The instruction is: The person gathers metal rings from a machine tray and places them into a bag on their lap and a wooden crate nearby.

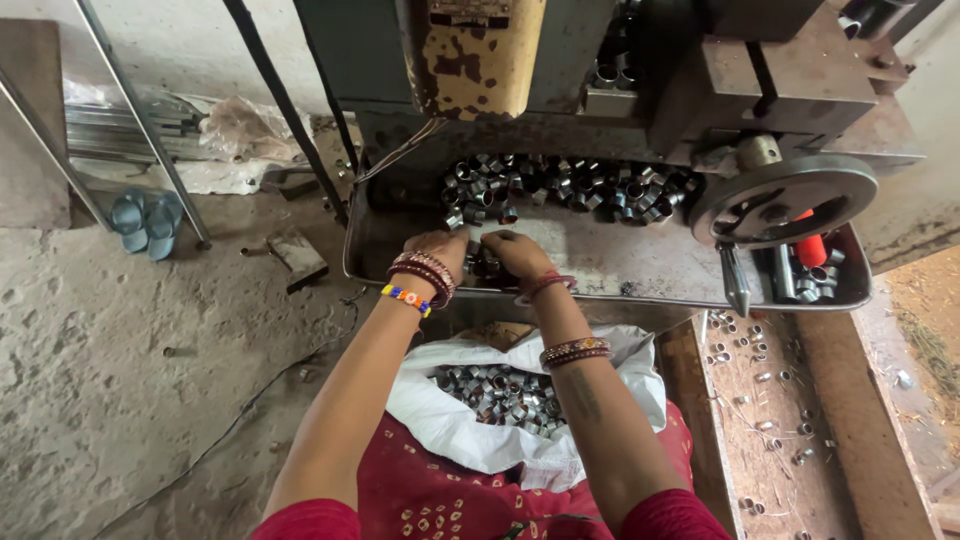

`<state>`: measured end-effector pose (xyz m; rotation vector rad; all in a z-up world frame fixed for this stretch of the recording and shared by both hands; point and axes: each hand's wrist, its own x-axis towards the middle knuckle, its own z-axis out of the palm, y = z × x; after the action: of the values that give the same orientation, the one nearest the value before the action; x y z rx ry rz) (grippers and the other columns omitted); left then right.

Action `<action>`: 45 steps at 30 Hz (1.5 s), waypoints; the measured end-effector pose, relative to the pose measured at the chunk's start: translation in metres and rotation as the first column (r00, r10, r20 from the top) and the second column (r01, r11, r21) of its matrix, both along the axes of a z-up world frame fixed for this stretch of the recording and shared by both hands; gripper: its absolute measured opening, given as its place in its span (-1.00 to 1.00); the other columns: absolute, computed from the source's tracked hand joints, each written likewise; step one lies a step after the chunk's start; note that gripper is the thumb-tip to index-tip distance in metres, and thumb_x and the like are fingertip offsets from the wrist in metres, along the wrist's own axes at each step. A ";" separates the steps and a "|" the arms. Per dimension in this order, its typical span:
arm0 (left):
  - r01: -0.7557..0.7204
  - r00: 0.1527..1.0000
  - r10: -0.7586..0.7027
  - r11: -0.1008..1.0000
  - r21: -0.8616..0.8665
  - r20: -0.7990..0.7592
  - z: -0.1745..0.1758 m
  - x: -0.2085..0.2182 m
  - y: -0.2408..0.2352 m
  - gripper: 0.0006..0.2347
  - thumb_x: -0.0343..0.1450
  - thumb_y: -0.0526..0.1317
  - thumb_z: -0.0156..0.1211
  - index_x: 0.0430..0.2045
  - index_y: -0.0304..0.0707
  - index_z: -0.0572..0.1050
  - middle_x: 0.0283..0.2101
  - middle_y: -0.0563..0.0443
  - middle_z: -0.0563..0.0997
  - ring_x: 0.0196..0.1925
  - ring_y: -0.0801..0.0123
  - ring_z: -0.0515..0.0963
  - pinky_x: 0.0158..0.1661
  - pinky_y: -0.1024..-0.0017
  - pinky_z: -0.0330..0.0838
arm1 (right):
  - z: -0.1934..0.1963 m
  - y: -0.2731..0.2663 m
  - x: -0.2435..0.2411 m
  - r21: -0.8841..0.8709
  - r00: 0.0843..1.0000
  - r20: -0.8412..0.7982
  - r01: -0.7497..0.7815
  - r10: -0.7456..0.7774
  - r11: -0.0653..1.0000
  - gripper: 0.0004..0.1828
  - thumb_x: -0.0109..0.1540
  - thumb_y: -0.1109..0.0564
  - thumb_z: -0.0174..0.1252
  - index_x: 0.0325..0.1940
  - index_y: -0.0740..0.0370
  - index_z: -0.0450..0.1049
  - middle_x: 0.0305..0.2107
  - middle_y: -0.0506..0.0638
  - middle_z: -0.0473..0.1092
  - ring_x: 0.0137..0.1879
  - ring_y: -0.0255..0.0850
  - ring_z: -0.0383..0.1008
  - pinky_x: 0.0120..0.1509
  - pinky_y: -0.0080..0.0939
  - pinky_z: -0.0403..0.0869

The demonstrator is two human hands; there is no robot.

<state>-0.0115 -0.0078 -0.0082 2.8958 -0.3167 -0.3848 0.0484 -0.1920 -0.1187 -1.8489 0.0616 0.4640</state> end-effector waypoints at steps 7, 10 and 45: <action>0.111 0.945 -0.062 0.985 -0.135 0.321 0.050 -0.032 -0.021 -0.43 0.18 0.12 0.45 -0.05 -0.17 0.44 -0.20 -0.10 0.68 0.00 -0.05 0.60 -0.04 0.02 0.48 | 0.065 -0.029 -0.042 0.577 0.957 -0.280 0.231 -0.077 0.783 -0.69 0.30 -0.10 0.20 -0.06 0.16 0.54 -0.36 -0.05 0.45 -0.39 -0.23 0.46 -0.37 -0.19 0.54; 0.155 0.950 -0.105 0.976 -0.151 0.294 0.073 -0.046 -0.038 -0.42 0.32 0.26 0.35 0.02 -0.17 0.42 -0.24 -0.12 0.67 -0.07 0.05 0.59 -0.04 0.13 0.49 | 0.093 -0.043 -0.069 0.733 0.942 -0.322 0.310 -0.093 0.606 -0.71 0.32 -0.10 0.15 -0.08 0.13 0.52 -0.30 -0.04 0.49 -0.31 -0.24 0.52 -0.27 -0.18 0.58; -0.398 0.904 -0.136 0.079 -0.914 -0.405 -0.054 -0.207 -0.029 -0.70 0.51 -0.09 0.06 -0.19 -0.41 0.56 -0.29 -0.13 0.73 -0.25 0.39 0.65 -0.15 0.40 0.53 | 0.065 -0.115 -0.247 -0.124 0.821 0.549 0.266 -0.157 0.956 -0.62 0.30 -0.01 0.20 0.13 0.23 0.54 0.01 0.16 0.53 0.17 -0.05 0.55 0.26 -0.12 0.48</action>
<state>-0.2184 -0.0373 -0.0620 1.3242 -0.1141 -0.4462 -0.1991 -0.3069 -0.0539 -2.0763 -0.0686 -0.2378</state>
